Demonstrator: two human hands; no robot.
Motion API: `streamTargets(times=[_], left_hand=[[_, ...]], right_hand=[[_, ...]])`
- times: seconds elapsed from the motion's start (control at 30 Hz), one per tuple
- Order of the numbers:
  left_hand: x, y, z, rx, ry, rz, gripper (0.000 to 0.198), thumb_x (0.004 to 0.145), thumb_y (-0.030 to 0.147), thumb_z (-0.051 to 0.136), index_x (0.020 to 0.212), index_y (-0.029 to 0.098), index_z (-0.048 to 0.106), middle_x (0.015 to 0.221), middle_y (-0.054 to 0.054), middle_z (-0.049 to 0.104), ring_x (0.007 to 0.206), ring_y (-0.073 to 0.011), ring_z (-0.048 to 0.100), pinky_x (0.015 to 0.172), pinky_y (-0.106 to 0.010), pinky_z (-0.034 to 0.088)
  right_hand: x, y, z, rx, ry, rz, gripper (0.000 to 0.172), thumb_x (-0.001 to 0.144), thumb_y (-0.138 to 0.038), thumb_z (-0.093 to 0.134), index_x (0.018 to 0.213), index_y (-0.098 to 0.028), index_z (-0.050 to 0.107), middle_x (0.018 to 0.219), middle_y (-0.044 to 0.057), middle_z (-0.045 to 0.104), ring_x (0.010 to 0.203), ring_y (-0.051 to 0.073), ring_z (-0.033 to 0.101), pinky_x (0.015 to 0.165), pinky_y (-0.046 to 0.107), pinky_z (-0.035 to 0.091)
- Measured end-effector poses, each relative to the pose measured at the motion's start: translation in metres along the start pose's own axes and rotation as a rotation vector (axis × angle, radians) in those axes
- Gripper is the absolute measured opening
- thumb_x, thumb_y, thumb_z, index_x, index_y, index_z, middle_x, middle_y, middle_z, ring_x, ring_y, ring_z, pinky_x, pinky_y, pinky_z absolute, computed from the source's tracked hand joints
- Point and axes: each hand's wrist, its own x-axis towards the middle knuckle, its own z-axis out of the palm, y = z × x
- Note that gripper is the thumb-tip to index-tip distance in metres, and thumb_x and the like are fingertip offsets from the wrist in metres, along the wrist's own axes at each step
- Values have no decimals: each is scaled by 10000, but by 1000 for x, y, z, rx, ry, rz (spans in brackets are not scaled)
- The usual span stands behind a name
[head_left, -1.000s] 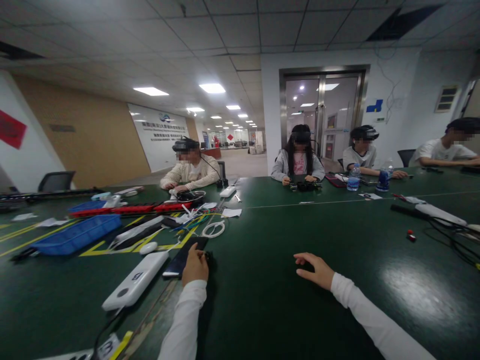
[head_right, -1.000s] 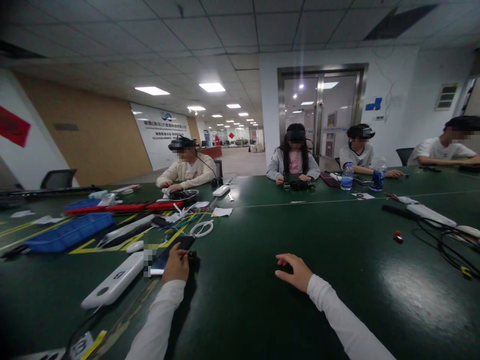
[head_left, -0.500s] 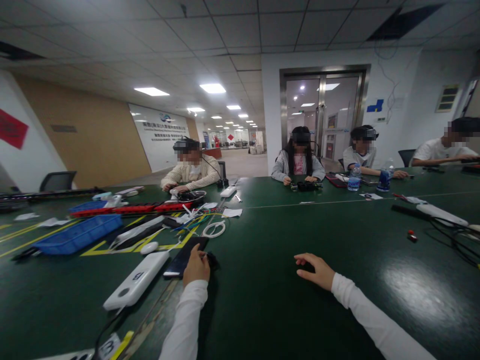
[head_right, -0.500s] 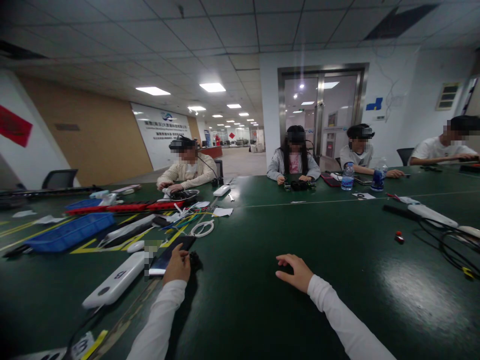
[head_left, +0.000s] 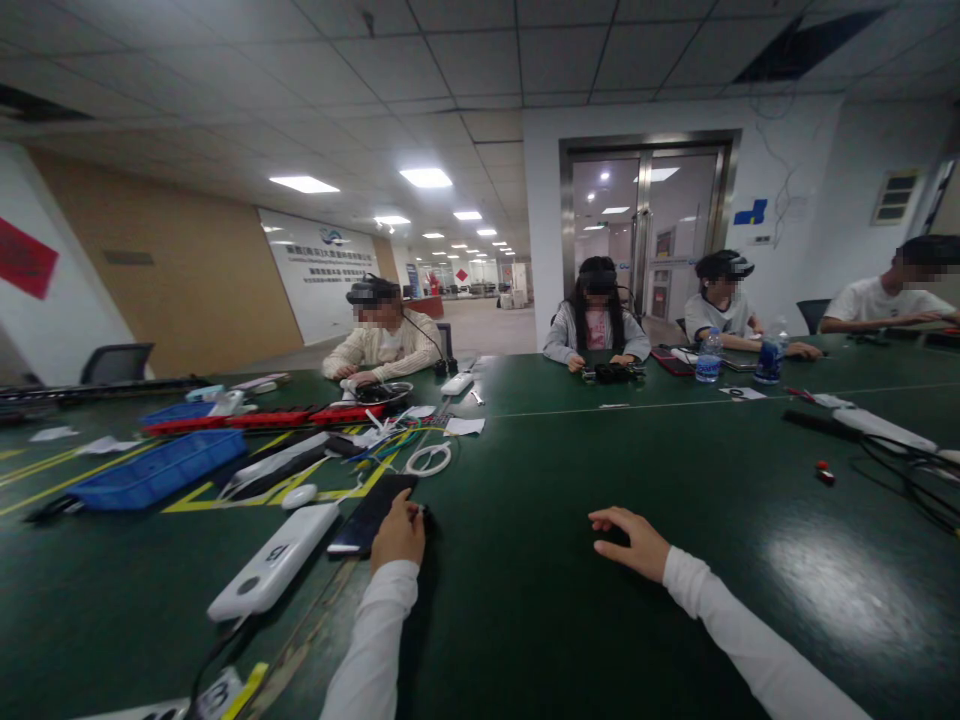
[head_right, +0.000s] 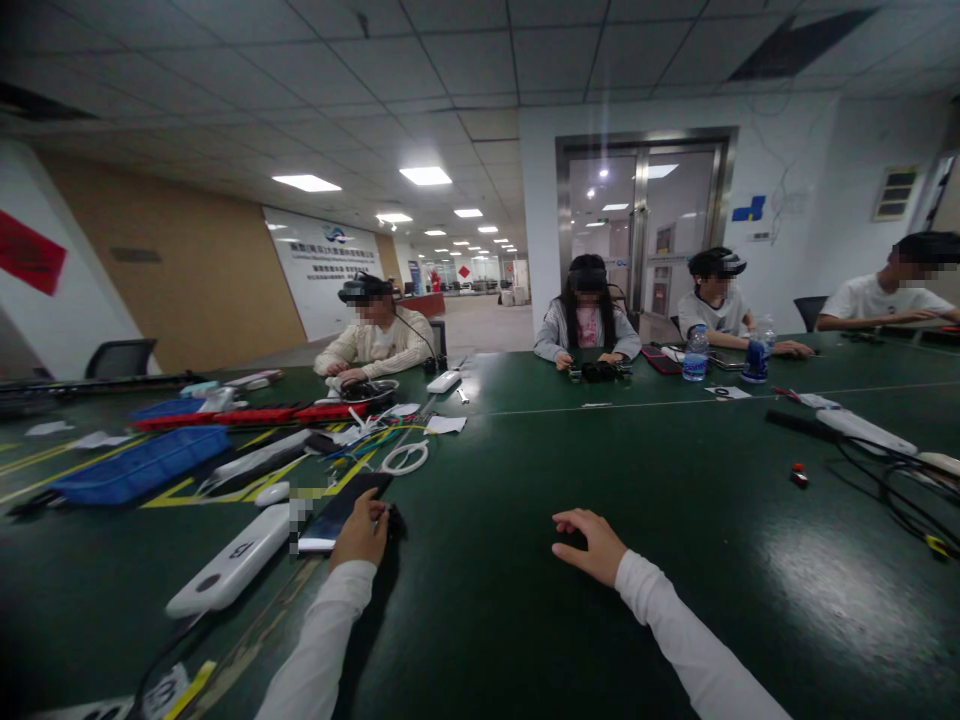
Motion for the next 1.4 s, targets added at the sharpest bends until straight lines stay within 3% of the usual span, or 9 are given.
streamTargets(times=[0.43,0.8,0.9,1.1,1.2,1.4], left_hand=[[5,-14,12,63,-54,51,328,738,215,420,1065,201,414,949,-36,601,841,-149,567,760,-281,427],[4,-10,17,-13,-130,77,287,709,241,470,994,207,469,871,-22,633,823,-154,577,763,-296,437],[-7,12,26,-133,-193,125,280,713,248,463,988,196,466,874,-22,627,808,-148,575,783,-314,436],[-49,90,52,-310,-368,430,299,727,241,454,1025,225,473,889,-17,607,827,-134,554,791,-314,430],[-69,122,58,-348,-422,519,317,728,231,460,1045,240,476,899,-26,598,849,-138,542,795,-313,427],[-87,151,64,-385,-467,608,333,732,215,461,1063,255,466,904,-29,587,858,-150,527,822,-341,405]], right_hand=[[0,0,-1,-6,-16,11,366,768,-377,526,1101,-235,473,999,36,525,942,197,488,836,367,402],[1,2,0,-27,-15,-3,349,763,-393,525,1070,-229,501,1014,36,524,946,200,488,831,361,397],[2,1,1,-48,-7,1,357,754,-386,537,1073,-229,501,1006,35,530,945,203,486,838,368,386],[2,-7,0,-96,10,1,436,728,-399,564,1126,-257,455,998,23,547,943,206,486,855,374,347],[4,-8,0,-114,17,-32,504,703,-412,587,1155,-262,424,982,16,561,920,204,497,853,372,334],[6,-5,1,-159,39,-55,545,673,-444,605,1152,-258,425,974,21,563,901,207,503,831,357,336]])
